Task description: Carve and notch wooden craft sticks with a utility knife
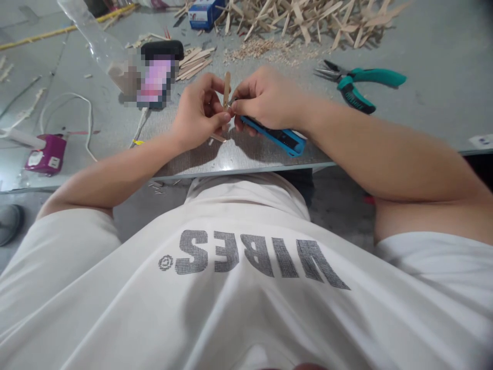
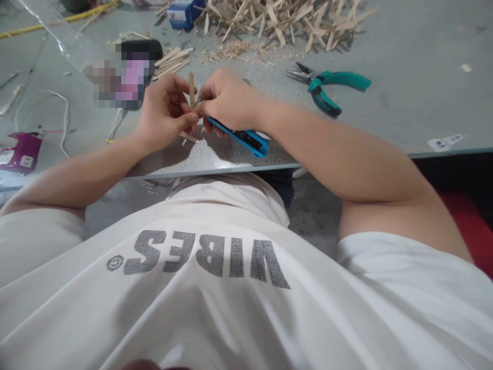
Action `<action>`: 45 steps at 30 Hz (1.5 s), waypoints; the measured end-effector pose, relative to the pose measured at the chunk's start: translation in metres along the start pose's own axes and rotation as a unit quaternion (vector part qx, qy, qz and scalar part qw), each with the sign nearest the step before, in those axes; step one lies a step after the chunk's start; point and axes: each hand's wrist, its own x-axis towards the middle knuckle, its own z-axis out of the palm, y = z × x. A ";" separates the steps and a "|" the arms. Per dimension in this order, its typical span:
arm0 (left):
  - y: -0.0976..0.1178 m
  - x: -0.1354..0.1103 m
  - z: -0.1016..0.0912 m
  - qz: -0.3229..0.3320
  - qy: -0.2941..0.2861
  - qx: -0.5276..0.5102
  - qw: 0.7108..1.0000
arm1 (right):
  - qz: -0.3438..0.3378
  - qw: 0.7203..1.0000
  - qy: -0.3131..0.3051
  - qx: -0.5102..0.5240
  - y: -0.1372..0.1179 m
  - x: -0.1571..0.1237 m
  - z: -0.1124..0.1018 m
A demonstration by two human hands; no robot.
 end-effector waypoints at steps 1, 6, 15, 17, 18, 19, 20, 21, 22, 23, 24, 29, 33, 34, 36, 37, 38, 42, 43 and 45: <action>-0.003 0.002 -0.001 0.000 -0.007 0.002 1.000 | 0.005 1.000 -0.005 0.009 0.000 0.000 -0.001; 0.003 0.003 -0.003 -0.006 -0.013 0.005 1.000 | 0.020 0.999 -0.016 0.026 0.001 0.001 -0.003; 0.021 -0.002 -0.004 -0.005 -0.016 0.019 1.000 | 0.021 0.997 -0.014 0.075 0.002 0.003 -0.002; 0.014 -0.001 -0.005 0.009 -0.018 0.013 1.000 | 0.039 0.996 -0.009 0.083 0.000 0.001 -0.002; 0.010 -0.001 -0.006 0.014 -0.018 0.013 1.000 | 0.041 0.995 -0.002 0.093 -0.001 0.000 -0.002; 0.006 0.000 -0.006 0.016 -0.020 0.016 1.000 | 0.037 0.994 0.007 0.105 -0.003 0.000 -0.002; 0.003 0.001 -0.006 0.018 -0.022 0.016 0.999 | 0.027 0.992 0.020 0.120 -0.004 -0.001 -0.003; 0.000 0.001 -0.005 0.017 -0.021 0.014 1.000 | 0.012 0.990 0.032 0.135 -0.005 -0.002 -0.004; -0.001 0.002 -0.004 0.016 -0.019 0.010 1.000 | -0.003 0.989 0.038 0.145 -0.006 -0.002 -0.005; 0.000 0.002 -0.003 0.013 -0.014 0.007 1.000 | -0.015 0.988 0.039 0.148 -0.007 -0.002 -0.006; 0.003 0.001 -0.002 0.008 -0.007 0.003 1.000 | -0.024 0.989 0.037 0.143 -0.006 -0.001 -0.007; 0.029 -0.007 -0.002 -0.029 0.006 0.021 0.999 | -0.017 0.998 -0.013 0.054 0.001 0.004 -0.009; 0.033 -0.009 -0.003 -0.020 -0.018 0.043 0.999 | 0.000 0.999 -0.018 0.028 0.000 0.005 -0.008; 0.030 -0.009 -0.003 -0.018 -0.017 0.040 0.999 | 0.004 0.999 -0.016 0.030 -0.001 0.005 -0.007; 0.023 -0.007 -0.002 -0.015 -0.007 0.029 0.999 | 0.014 0.999 -0.020 0.032 -0.003 0.004 -0.006; 0.020 -0.006 -0.001 -0.014 -0.001 0.025 1.000 | 0.018 0.999 -0.024 0.032 -0.003 0.004 -0.006; 0.017 -0.006 0.000 -0.012 0.003 0.022 1.000 | 0.019 0.999 -0.023 0.030 -0.003 0.004 -0.005; 0.011 -0.004 0.001 -0.001 0.007 0.012 1.000 | 0.011 0.999 -0.004 0.033 0.003 0.006 -0.001; 0.010 -0.004 0.000 -0.001 0.003 0.009 1.000 | 0.003 0.999 0.006 0.040 0.004 0.007 -0.001; 0.007 -0.002 0.000 -0.008 -0.014 0.009 1.000 | -0.014 0.998 0.031 0.061 0.005 0.007 -0.001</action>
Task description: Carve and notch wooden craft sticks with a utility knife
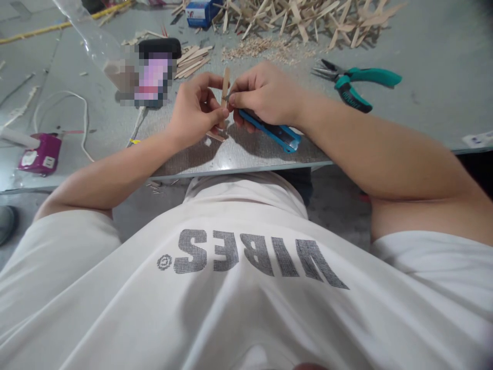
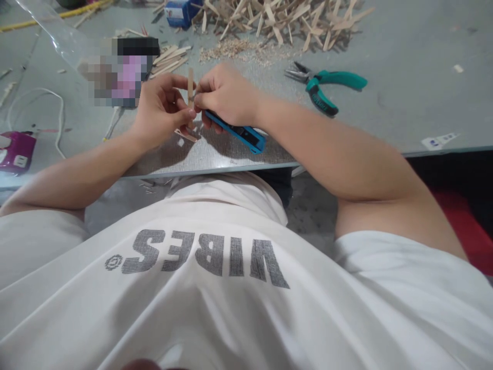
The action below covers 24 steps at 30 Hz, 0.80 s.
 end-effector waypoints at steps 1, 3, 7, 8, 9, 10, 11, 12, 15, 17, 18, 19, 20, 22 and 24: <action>-0.002 0.001 0.000 -0.007 -0.008 0.004 1.000 | -0.016 1.000 0.023 0.013 0.000 0.000 -0.001; -0.004 0.002 0.001 -0.019 -0.004 0.013 1.000 | -0.039 0.996 0.068 0.033 -0.003 -0.001 -0.005; 0.000 0.001 0.000 -0.021 0.012 0.021 0.999 | -0.036 0.996 0.076 0.028 -0.006 -0.001 -0.011; 0.001 0.000 -0.001 -0.015 0.010 0.021 1.000 | -0.032 0.997 0.066 0.021 -0.006 -0.001 -0.011; 0.001 0.000 -0.002 -0.008 0.007 0.023 1.000 | -0.029 0.998 0.059 0.013 -0.006 -0.001 -0.009; 0.000 0.000 -0.002 -0.002 0.005 0.027 1.000 | -0.026 0.998 0.055 0.004 -0.005 0.000 -0.007; -0.001 0.000 -0.003 0.003 0.004 0.032 0.999 | -0.021 0.998 0.054 -0.009 -0.004 0.000 -0.005; -0.004 0.001 -0.003 0.005 0.004 0.033 0.999 | -0.017 0.998 0.059 -0.025 -0.003 0.000 -0.003; -0.013 0.005 -0.001 0.002 0.007 0.012 1.000 | -0.021 0.993 0.094 -0.070 -0.001 0.001 0.001; -0.018 0.008 0.001 0.005 0.010 -0.010 1.000 | -0.023 0.989 0.112 -0.093 0.000 0.000 0.002; -0.020 0.010 0.001 0.006 0.005 -0.015 1.000 | -0.023 0.988 0.116 -0.099 0.000 0.000 0.002; -0.021 0.010 0.001 0.006 -0.001 -0.017 1.000 | -0.023 0.988 0.116 -0.100 0.000 0.000 0.001; -0.021 0.010 0.001 0.006 -0.003 -0.018 1.000 | -0.025 0.988 0.116 -0.097 0.001 -0.001 0.001; -0.021 0.010 0.000 0.002 -0.004 -0.012 1.000 | -0.031 0.988 0.119 -0.092 0.002 -0.001 0.001; -0.020 0.008 0.000 0.003 0.005 0.001 1.000 | -0.029 0.985 0.130 -0.105 0.004 0.000 0.002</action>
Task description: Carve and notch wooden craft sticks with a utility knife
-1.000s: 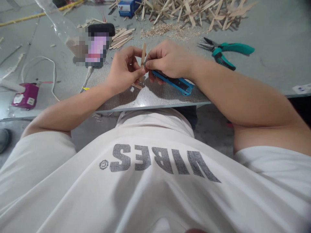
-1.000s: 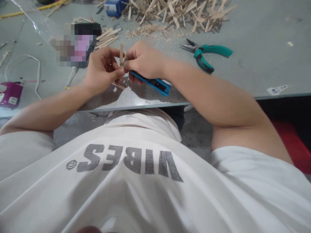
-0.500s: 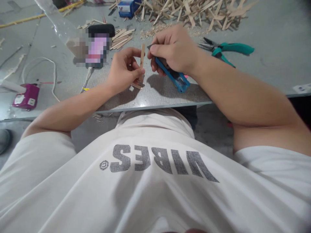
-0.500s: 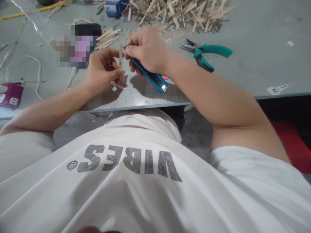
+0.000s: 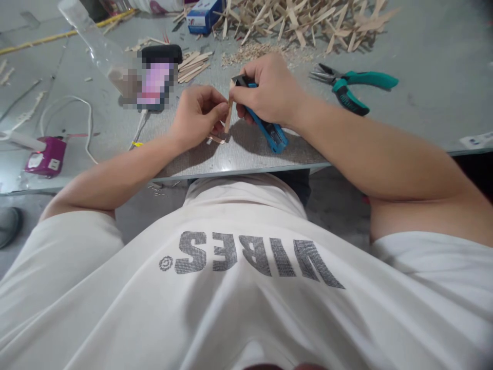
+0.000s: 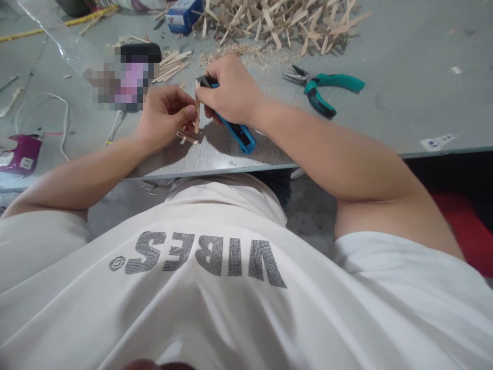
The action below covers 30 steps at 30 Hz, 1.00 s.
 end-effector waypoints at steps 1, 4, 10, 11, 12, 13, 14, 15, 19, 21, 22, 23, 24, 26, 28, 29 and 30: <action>0.001 -0.001 0.000 0.007 0.007 0.007 1.000 | 0.004 1.000 0.004 -0.011 0.002 0.001 0.001; 0.010 -0.007 0.003 0.039 0.039 0.040 0.998 | 0.005 1.000 0.006 -0.019 0.008 0.004 0.003; 0.029 -0.014 0.005 0.080 0.104 0.226 0.965 | -0.016 1.000 -0.008 -0.025 0.014 0.007 0.008; 0.030 -0.014 0.005 0.082 0.103 0.239 0.962 | -0.013 0.999 -0.008 -0.031 0.012 0.007 0.008; 0.030 -0.014 0.004 0.080 0.103 0.244 0.961 | -0.008 0.999 -0.003 -0.036 0.009 0.005 0.008; 0.029 -0.013 0.004 0.078 0.104 0.245 0.961 | -0.002 0.999 0.004 -0.038 0.006 0.004 0.009; 0.029 -0.013 0.003 0.079 0.108 0.243 0.961 | 0.004 0.999 0.008 -0.037 0.003 0.003 0.009; 0.029 -0.013 0.002 0.082 0.112 0.238 0.961 | 0.010 0.999 0.008 -0.033 0.001 0.001 0.008; 0.028 -0.011 -0.001 0.089 0.129 0.211 0.965 | 0.019 1.000 -0.002 -0.009 0.000 0.002 0.004; 0.024 -0.008 -0.002 0.076 0.119 0.196 0.970 | 0.016 1.000 0.001 -0.005 0.004 0.004 0.002; 0.020 -0.006 -0.003 0.071 0.112 0.189 0.973 | 0.014 1.000 -0.001 -0.002 0.006 0.005 0.002; 0.016 -0.004 -0.003 0.067 0.106 0.181 0.975 | 0.013 1.000 -0.005 0.001 0.007 0.006 0.001; 0.013 -0.001 -0.003 0.063 0.103 0.172 0.978 | 0.012 1.000 -0.007 0.006 0.007 0.006 0.001; 0.008 0.002 -0.003 0.052 0.095 0.138 0.984 | 0.001 1.000 -0.002 0.020 0.004 0.005 0.001; 0.011 0.002 -0.002 0.024 0.068 0.086 0.994 | -0.018 0.999 0.003 0.029 0.000 0.003 0.001; 0.014 0.001 -0.002 0.007 0.050 0.062 0.997 | -0.028 0.999 0.003 0.031 -0.003 0.002 0.001; 0.018 -0.001 -0.002 -0.015 0.022 0.056 0.998 | -0.037 0.999 0.004 0.031 -0.004 0.002 0.000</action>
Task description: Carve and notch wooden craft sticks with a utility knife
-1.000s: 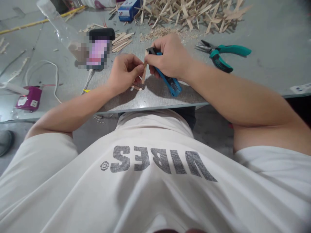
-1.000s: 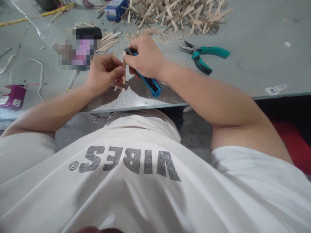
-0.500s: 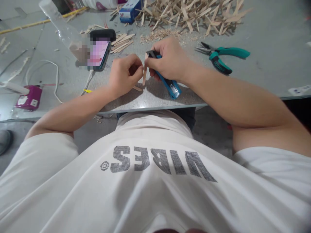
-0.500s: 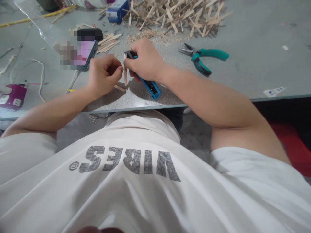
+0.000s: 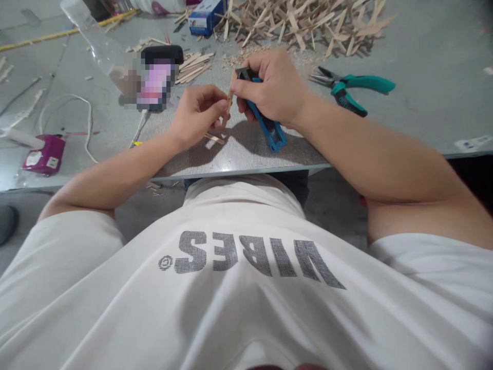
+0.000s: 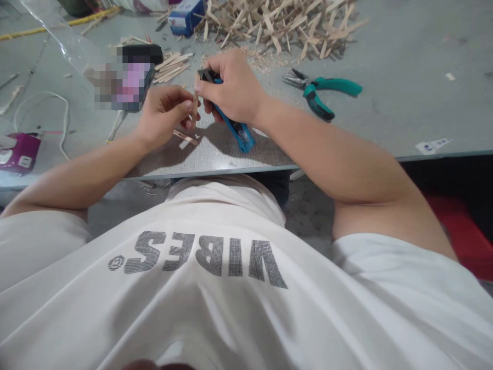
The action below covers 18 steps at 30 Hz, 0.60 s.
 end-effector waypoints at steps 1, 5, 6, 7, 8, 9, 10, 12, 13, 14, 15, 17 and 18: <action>0.004 -0.002 0.000 -0.016 -0.021 0.001 1.000 | -0.006 1.000 -0.001 -0.002 -0.001 0.000 0.000; 0.007 -0.002 -0.001 -0.017 -0.045 0.006 0.999 | -0.003 1.000 -0.008 -0.015 0.000 0.001 -0.004; 0.005 0.000 -0.001 -0.008 -0.037 0.003 0.999 | 0.001 1.000 -0.015 -0.011 0.001 0.001 -0.005; 0.002 0.002 0.000 0.000 -0.029 -0.002 1.000 | 0.004 1.000 -0.021 -0.002 0.002 0.002 -0.007; 0.000 0.004 0.001 0.006 -0.020 -0.007 1.000 | 0.004 1.000 -0.025 0.010 0.003 0.002 -0.009; -0.002 0.006 0.001 0.010 -0.014 -0.011 1.000 | 0.001 0.999 -0.026 0.022 0.003 0.003 -0.011; -0.004 0.007 0.002 0.009 -0.008 -0.014 1.000 | -0.005 0.999 -0.023 0.030 0.004 0.004 -0.013; -0.004 0.006 0.002 -0.002 -0.006 -0.014 1.000 | -0.016 0.999 -0.011 0.033 0.004 0.005 -0.018; -0.003 0.006 0.002 -0.007 -0.007 -0.013 1.000 | -0.014 0.999 -0.010 0.033 0.005 0.006 -0.020; -0.003 0.004 0.002 -0.012 -0.009 -0.013 1.000 | -0.004 0.999 -0.021 0.033 0.005 0.006 -0.022; -0.002 0.003 0.001 -0.013 -0.015 -0.014 1.000 | 0.013 0.999 -0.039 0.035 0.005 0.006 -0.023; -0.004 0.003 0.001 -0.008 -0.016 -0.022 1.000 | 0.045 0.995 -0.084 0.042 0.005 0.006 -0.023; -0.006 0.003 0.001 -0.006 -0.014 -0.026 1.000 | 0.054 0.992 -0.101 0.045 0.006 0.006 -0.022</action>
